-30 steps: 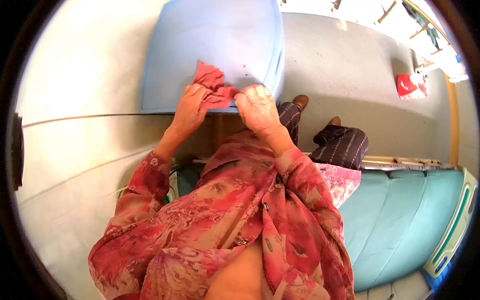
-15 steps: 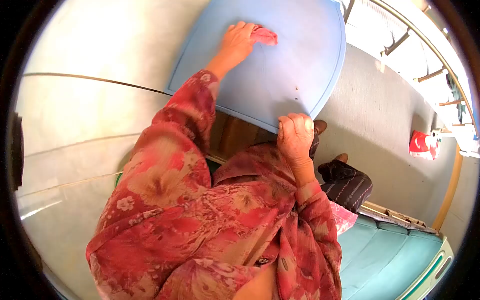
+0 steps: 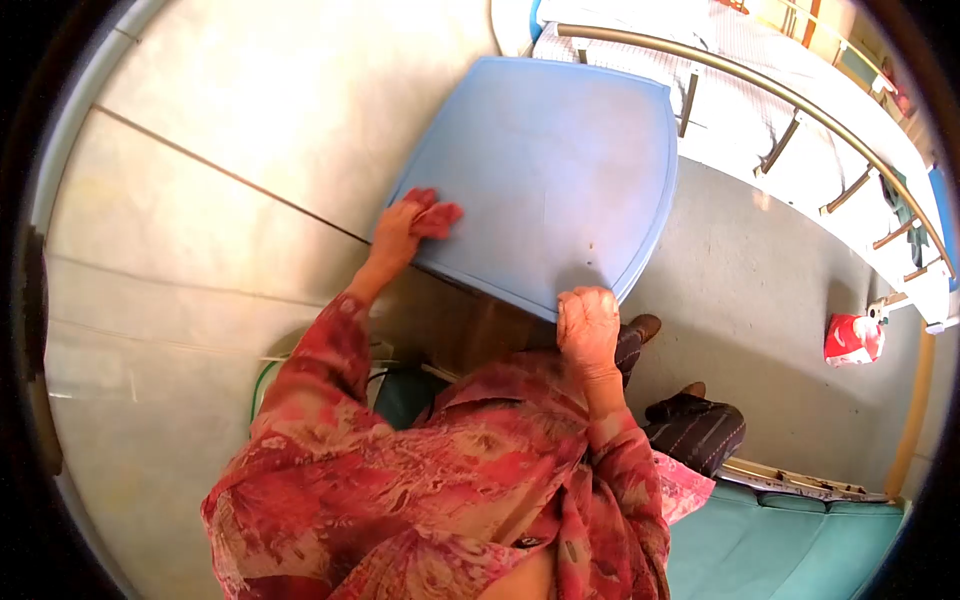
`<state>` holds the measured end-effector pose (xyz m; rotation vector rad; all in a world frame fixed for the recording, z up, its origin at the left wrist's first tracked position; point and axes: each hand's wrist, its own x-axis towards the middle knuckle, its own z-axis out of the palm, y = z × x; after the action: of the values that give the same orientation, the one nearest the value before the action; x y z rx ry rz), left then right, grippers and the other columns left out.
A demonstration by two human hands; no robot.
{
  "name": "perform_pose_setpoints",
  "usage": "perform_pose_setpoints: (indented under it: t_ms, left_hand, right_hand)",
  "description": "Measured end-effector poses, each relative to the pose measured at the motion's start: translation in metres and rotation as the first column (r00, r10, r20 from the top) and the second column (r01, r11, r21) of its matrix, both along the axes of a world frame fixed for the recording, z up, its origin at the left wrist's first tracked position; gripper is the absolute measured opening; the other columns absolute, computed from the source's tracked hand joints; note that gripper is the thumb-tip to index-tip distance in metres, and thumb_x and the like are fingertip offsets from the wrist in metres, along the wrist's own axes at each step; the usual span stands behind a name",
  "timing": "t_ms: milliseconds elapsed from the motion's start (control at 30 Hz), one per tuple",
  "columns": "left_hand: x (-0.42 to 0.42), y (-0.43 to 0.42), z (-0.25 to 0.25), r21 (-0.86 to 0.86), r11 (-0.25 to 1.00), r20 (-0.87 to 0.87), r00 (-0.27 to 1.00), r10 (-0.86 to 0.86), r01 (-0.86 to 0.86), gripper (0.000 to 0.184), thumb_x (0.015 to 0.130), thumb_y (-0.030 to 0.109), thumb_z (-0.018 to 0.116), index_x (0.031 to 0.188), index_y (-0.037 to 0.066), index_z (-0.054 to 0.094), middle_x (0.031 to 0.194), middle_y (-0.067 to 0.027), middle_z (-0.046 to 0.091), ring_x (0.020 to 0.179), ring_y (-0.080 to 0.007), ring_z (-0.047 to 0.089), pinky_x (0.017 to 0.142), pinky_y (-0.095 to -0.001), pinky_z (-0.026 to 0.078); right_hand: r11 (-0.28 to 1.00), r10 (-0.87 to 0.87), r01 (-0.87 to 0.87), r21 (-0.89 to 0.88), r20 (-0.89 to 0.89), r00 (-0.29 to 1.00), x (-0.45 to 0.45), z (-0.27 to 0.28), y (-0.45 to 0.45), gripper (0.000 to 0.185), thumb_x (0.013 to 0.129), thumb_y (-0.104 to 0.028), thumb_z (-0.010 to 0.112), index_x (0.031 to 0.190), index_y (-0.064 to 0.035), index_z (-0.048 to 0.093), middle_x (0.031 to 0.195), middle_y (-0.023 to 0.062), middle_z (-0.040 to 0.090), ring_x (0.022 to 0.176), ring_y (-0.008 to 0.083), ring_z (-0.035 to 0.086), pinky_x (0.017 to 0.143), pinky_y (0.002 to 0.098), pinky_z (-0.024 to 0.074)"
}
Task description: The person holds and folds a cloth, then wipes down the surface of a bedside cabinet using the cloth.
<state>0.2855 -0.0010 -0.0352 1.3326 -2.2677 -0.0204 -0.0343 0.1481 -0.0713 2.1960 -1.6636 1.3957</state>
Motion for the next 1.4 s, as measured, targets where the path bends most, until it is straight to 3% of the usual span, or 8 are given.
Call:
perform_pose_setpoints:
  t_ms: [100,200,433,633,900,1100,1267,1400]
  left_hand:
    - [0.016,0.014,0.008,0.062,0.978,0.146,0.971,0.19,-0.201,0.022,0.076,0.004,0.063,0.097,0.007,0.058,0.097,-0.0141,0.06,0.099,-0.0376,0.055,0.084,-0.0438,0.045]
    - [0.015,-0.022,-0.001,-0.018,0.989,0.094,0.984,0.151,-0.15,0.023,0.074,0.002,0.063,0.096,0.008,0.058,0.093,-0.0146,0.059,0.093,-0.0374,0.055,0.08,-0.0454,0.044]
    - [-0.029,-0.179,-0.022,-0.165,0.959,0.178,0.949,0.26,-0.232,0.028,0.077,0.009,0.063,0.104,0.012,0.058,0.1,-0.0136,0.059,0.092,-0.0362,0.055,0.079,-0.0452,0.044]
    - [-0.082,-0.263,-0.012,-0.072,0.924,0.265,0.885,0.382,-0.377,0.03,0.081,0.016,0.062,0.111,0.014,0.058,0.109,-0.0115,0.059,0.102,-0.0343,0.055,0.089,-0.0434,0.045]
    - [-0.121,-0.365,-0.036,-0.083,0.91,0.09,0.906,0.413,-0.406,0.026,0.088,0.016,0.052,0.112,0.012,0.058,0.114,-0.0152,0.058,0.11,-0.0359,0.052,0.095,-0.0446,0.042]
    - [-0.138,-0.372,-0.034,-0.066,0.89,0.106,0.883,0.456,-0.452,0.038,0.079,0.011,0.061,0.116,0.01,0.06,0.113,-0.0155,0.06,0.104,-0.0325,0.056,0.092,-0.0438,0.043]
    - [-0.172,-0.366,-0.049,-0.186,0.979,0.008,0.996,0.092,-0.089,0.032,0.08,0.011,0.057,0.111,0.011,0.064,0.107,-0.0178,0.059,0.101,-0.0385,0.054,0.088,-0.0446,0.044]
    - [-0.254,-0.307,-0.031,-0.162,0.987,-0.148,0.989,-0.027,0.003,0.037,0.071,0.001,0.063,0.107,0.009,0.065,0.103,-0.0161,0.059,0.098,-0.0357,0.053,0.087,-0.0434,0.044]
  right_hand:
    - [0.999,0.029,-0.028,-0.026,0.025,0.999,-0.002,0.0,0.0,0.013,0.076,-0.007,0.063,0.089,-0.0083,0.06,0.088,0.0085,0.056,0.082,0.0299,0.053,0.073,0.0413,0.0445]
    - [1.0,0.019,-0.019,0.002,0.024,1.0,-0.001,-0.001,0.003,0.013,0.076,-0.008,0.063,0.089,-0.0087,0.06,0.089,0.0083,0.056,0.083,0.0299,0.053,0.073,0.041,0.0445]
    - [0.999,0.011,-0.011,0.049,-0.002,1.0,-0.002,0.0,0.006,0.018,0.074,-0.009,0.064,0.092,-0.0102,0.062,0.091,0.0062,0.055,0.085,0.0272,0.054,0.073,0.0387,0.0436]
    - [0.996,0.0,0.003,0.092,-0.034,0.999,-0.002,0.005,0.01,0.02,0.072,-0.009,0.064,0.092,-0.0109,0.061,0.092,0.0053,0.055,0.087,0.0262,0.054,0.075,0.038,0.0424]
    - [0.992,0.001,0.007,0.124,-0.067,0.998,-0.002,0.005,0.013,0.026,0.068,-0.007,0.066,0.093,-0.011,0.062,0.092,0.0041,0.055,0.087,0.0248,0.054,0.075,0.0362,0.0421]
    - [0.99,0.002,0.006,0.143,-0.056,0.998,-0.001,0.011,0.014,0.021,0.068,-0.006,0.065,0.088,-0.012,0.064,0.089,0.0038,0.054,0.082,0.0233,0.052,0.071,0.0349,0.0429]
    - [0.988,-0.001,0.008,0.151,-0.05,0.999,0.0,0.011,0.016,0.027,0.068,-0.008,0.067,0.094,-0.0106,0.062,0.093,0.0049,0.054,0.087,0.0242,0.053,0.075,0.0358,0.0422]
    - [0.992,-0.011,0.02,0.126,-0.07,0.997,0.0,0.005,0.013,0.024,0.068,-0.006,0.066,0.09,-0.011,0.062,0.092,0.0049,0.054,0.085,0.0244,0.054,0.074,0.0362,0.0431]
